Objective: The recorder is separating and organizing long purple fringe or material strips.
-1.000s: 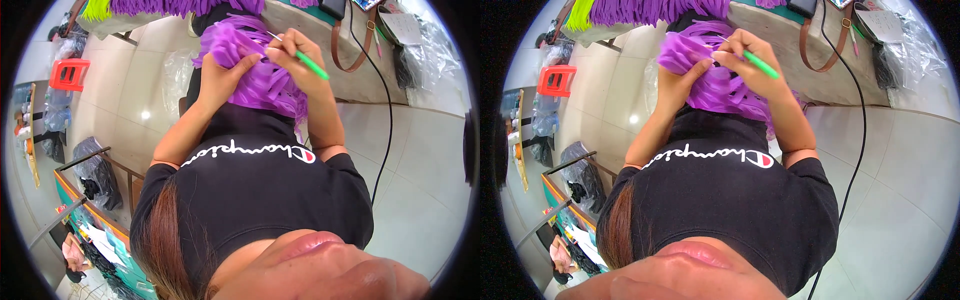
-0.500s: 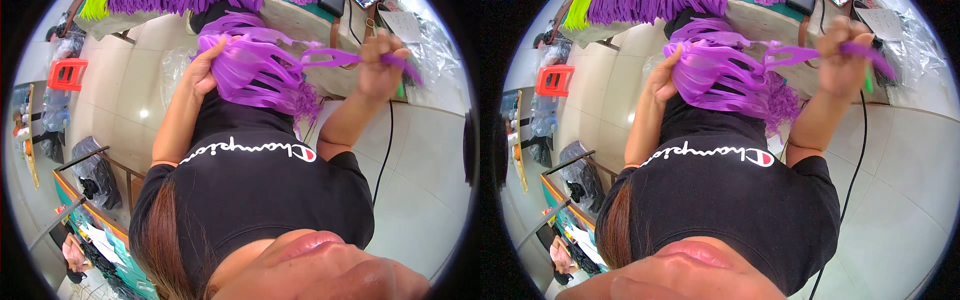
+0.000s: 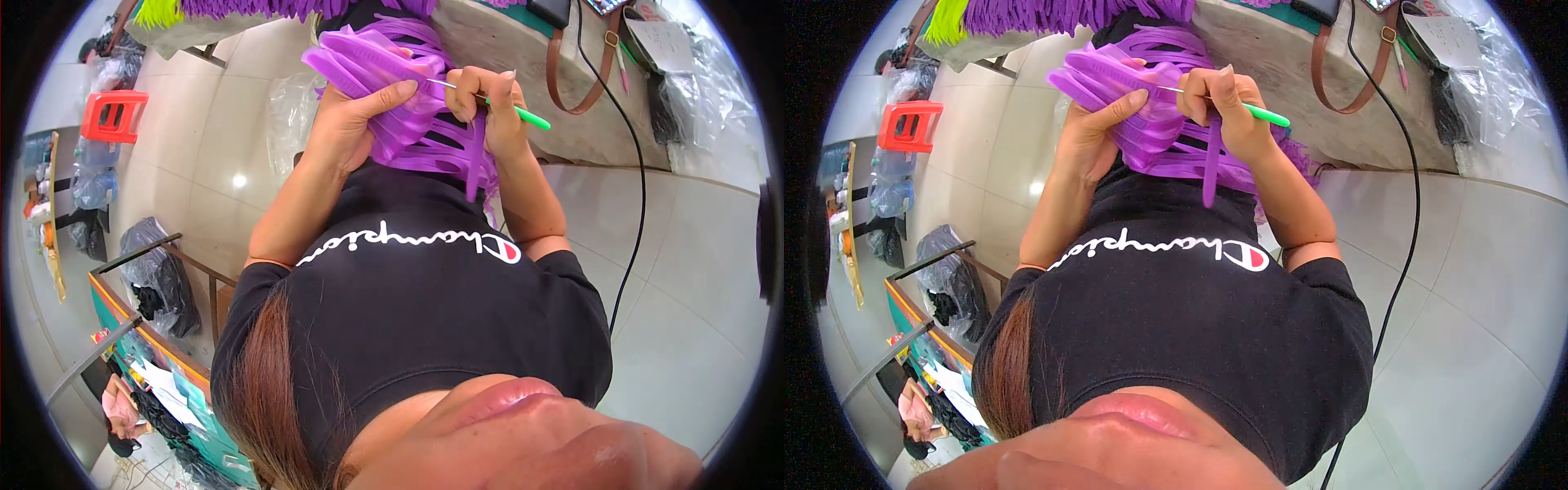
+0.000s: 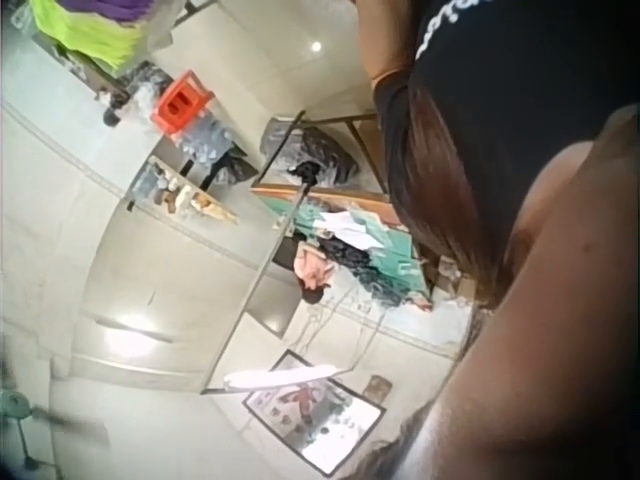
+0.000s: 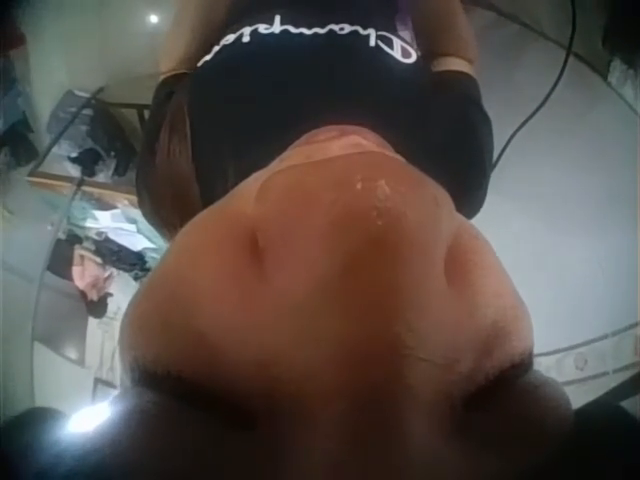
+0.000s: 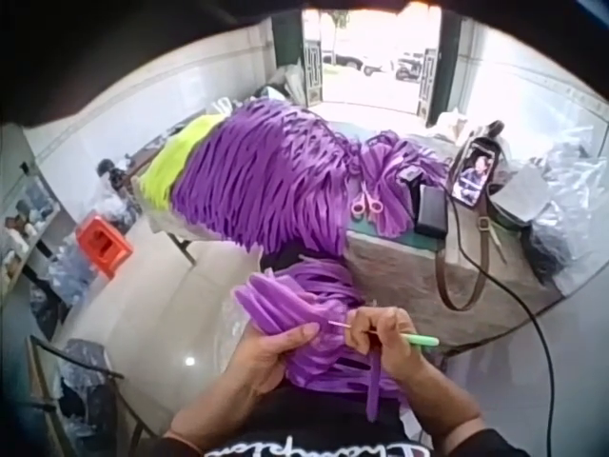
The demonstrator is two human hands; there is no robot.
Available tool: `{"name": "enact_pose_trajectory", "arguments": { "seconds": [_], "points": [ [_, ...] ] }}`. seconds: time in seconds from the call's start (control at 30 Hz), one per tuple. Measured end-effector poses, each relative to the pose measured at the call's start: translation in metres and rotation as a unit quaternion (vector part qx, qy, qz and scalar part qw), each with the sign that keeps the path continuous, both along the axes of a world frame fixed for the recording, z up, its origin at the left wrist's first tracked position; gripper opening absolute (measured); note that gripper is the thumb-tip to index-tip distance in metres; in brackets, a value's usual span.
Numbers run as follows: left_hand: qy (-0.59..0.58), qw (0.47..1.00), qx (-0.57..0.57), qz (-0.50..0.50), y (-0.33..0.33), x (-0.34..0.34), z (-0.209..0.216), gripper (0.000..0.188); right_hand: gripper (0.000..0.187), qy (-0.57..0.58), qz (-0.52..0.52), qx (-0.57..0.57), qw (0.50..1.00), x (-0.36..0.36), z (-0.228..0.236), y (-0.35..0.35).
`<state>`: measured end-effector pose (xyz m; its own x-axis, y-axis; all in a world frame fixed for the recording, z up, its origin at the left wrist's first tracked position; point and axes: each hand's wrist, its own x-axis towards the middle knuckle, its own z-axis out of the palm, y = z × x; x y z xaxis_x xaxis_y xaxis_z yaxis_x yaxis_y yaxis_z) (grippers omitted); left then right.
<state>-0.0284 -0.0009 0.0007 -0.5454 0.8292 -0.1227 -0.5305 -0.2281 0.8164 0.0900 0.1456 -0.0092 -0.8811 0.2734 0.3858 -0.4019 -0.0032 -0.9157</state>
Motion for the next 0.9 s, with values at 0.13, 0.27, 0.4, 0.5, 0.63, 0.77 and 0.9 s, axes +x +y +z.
{"name": "enact_pose_trajectory", "arguments": {
  "seconds": [0.13,0.27,0.4,0.5,0.63,0.77,0.9],
  "points": [
    [0.001,1.000,0.008,0.004,0.001,0.000,-0.001,0.041,0.068,-0.009,-0.004,0.000,1.000,0.001,0.002,0.001],
    [0.033,0.999,0.011,0.000,-0.001,-0.002,-0.001,0.040,0.061,-0.026,-0.007,0.034,0.999,-0.002,-0.006,0.002],
    [-0.024,0.998,-0.030,-0.040,-0.009,-0.006,0.001,0.036,0.051,0.007,-0.128,0.106,0.986,-0.010,-0.013,0.018],
    [-0.080,0.981,-0.049,-0.169,-0.017,-0.004,0.010,0.039,0.050,0.064,-0.206,0.076,0.974,-0.020,-0.003,0.069],
    [0.001,0.909,0.064,-0.412,-0.029,-0.016,-0.004,0.038,0.057,0.003,-0.350,0.009,0.937,-0.045,-0.008,0.147],
    [-0.027,0.970,0.017,-0.240,-0.027,-0.012,0.000,0.030,0.056,-0.075,-0.374,-0.081,0.921,-0.056,-0.001,0.159],
    [-0.037,0.997,-0.018,0.059,-0.005,-0.008,-0.002,0.019,0.052,-0.076,0.140,-0.208,0.965,-0.029,0.001,0.113]
  ]
}}
